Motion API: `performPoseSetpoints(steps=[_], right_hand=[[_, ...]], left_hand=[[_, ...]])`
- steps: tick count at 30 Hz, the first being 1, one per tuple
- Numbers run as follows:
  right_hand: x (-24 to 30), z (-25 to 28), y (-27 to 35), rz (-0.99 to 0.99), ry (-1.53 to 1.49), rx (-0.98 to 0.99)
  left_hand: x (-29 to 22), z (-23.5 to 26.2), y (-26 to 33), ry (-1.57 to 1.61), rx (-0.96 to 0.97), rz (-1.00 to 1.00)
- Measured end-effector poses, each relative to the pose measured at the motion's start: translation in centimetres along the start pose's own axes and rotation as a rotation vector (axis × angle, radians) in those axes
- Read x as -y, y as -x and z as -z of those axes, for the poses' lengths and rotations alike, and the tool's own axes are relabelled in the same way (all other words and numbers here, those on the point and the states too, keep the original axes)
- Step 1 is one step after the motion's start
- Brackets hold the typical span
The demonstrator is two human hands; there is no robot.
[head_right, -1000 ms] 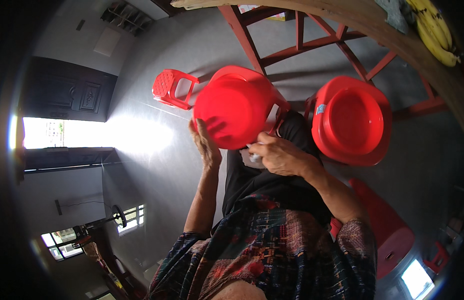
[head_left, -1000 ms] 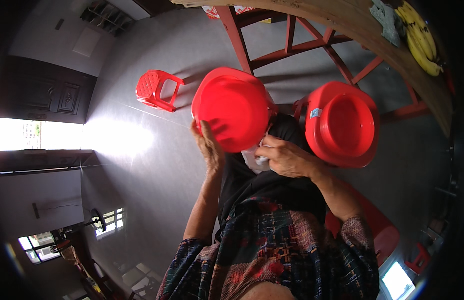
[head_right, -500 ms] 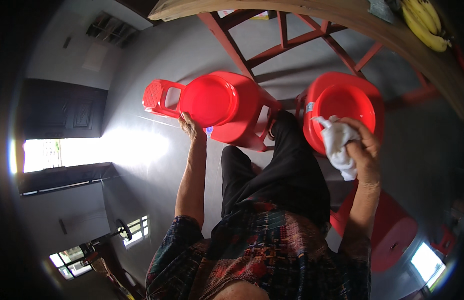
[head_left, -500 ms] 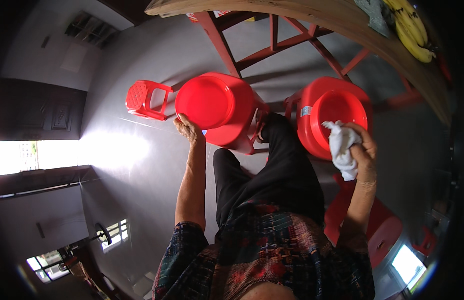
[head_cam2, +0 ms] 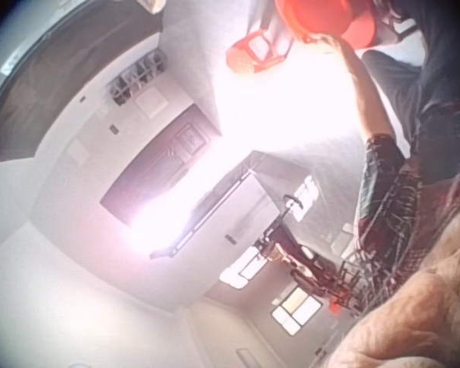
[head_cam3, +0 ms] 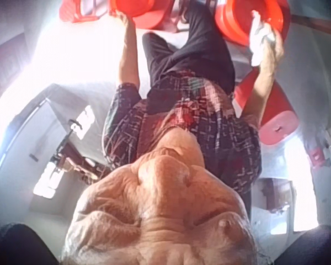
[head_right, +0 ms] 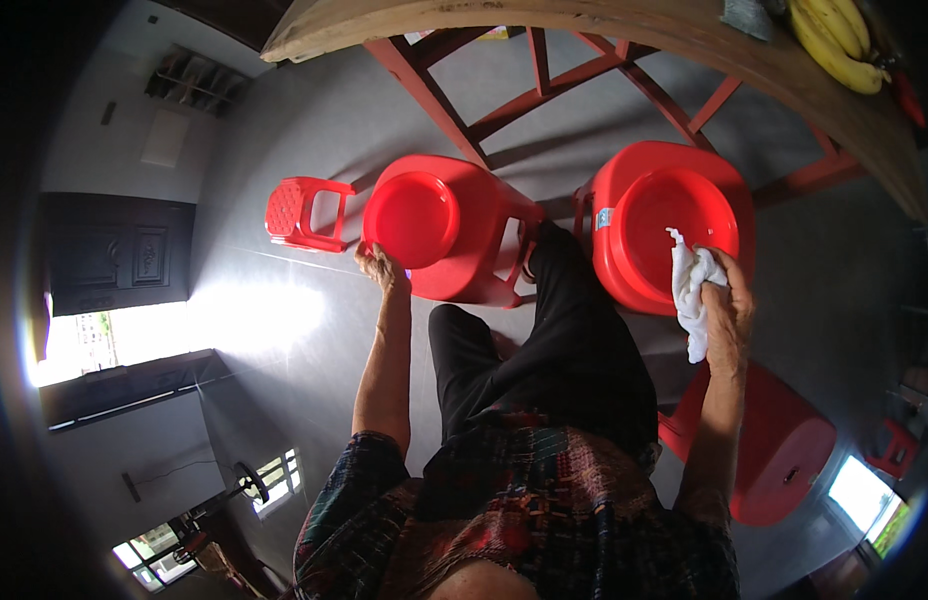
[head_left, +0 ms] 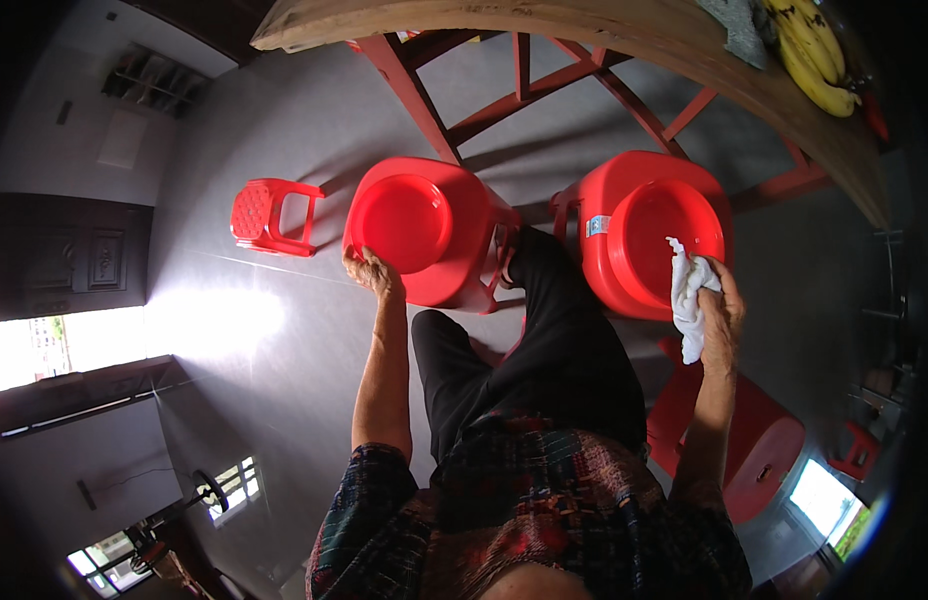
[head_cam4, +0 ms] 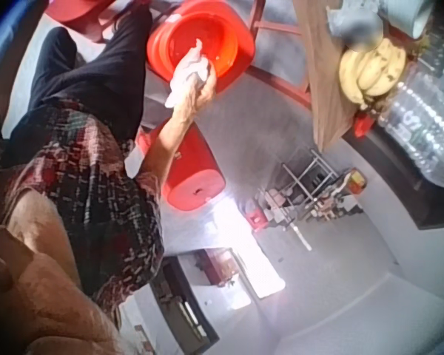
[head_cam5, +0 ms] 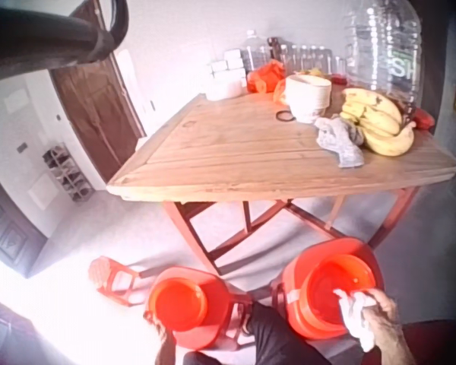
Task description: The person sits on a low stool and wipes the interior and exterior surfaces of red plastic basins using a white cloth. They handle the basins one at a time, rotating them to clean different sides, and occasionally stack them on top of each other.
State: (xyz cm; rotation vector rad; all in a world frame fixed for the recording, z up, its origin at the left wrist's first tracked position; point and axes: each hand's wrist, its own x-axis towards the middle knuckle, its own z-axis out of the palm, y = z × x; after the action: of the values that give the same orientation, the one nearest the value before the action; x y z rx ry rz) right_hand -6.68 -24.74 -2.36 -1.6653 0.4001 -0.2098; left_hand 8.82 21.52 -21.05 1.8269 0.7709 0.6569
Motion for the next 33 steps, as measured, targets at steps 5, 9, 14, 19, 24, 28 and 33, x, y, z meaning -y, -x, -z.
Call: performPoseSetpoints(steps=[5, 9, 14, 19, 24, 28, 33], right_hand=[[0.0, -0.9, -0.2, -0.028, -0.084, 0.011], [-0.6, -0.9, -0.4, -0.075, -0.191, -0.054], [-1.1, -0.6, -0.5, -0.076, -0.316, -0.107], [-2.3, -0.3, -0.9, -0.096, -0.506, -0.158], [-2.0, 0.5, 0.2, -0.062, -0.657, -0.158], [-1.7, 1.1, 0.4, -0.056, -0.663, -0.211], [-2.9, 3.0, -0.3, -0.052, -0.463, -0.328]], left_hand=[[-0.3, 0.9, 0.1, -0.293, 0.054, -0.044], [-4.5, 1.5, 3.4, -0.371, 0.029, -0.072], [-9.6, 0.3, 10.0, -0.173, 0.297, -0.612], [-15.4, -2.7, 17.9, 0.312, 0.93, -0.027], [-21.5, -5.2, 22.4, 0.118, 1.103, -0.052], [-21.5, -6.9, 23.0, 0.035, 1.072, -0.209], [-21.3, -7.5, 22.6, -0.133, 1.019, -0.268]])
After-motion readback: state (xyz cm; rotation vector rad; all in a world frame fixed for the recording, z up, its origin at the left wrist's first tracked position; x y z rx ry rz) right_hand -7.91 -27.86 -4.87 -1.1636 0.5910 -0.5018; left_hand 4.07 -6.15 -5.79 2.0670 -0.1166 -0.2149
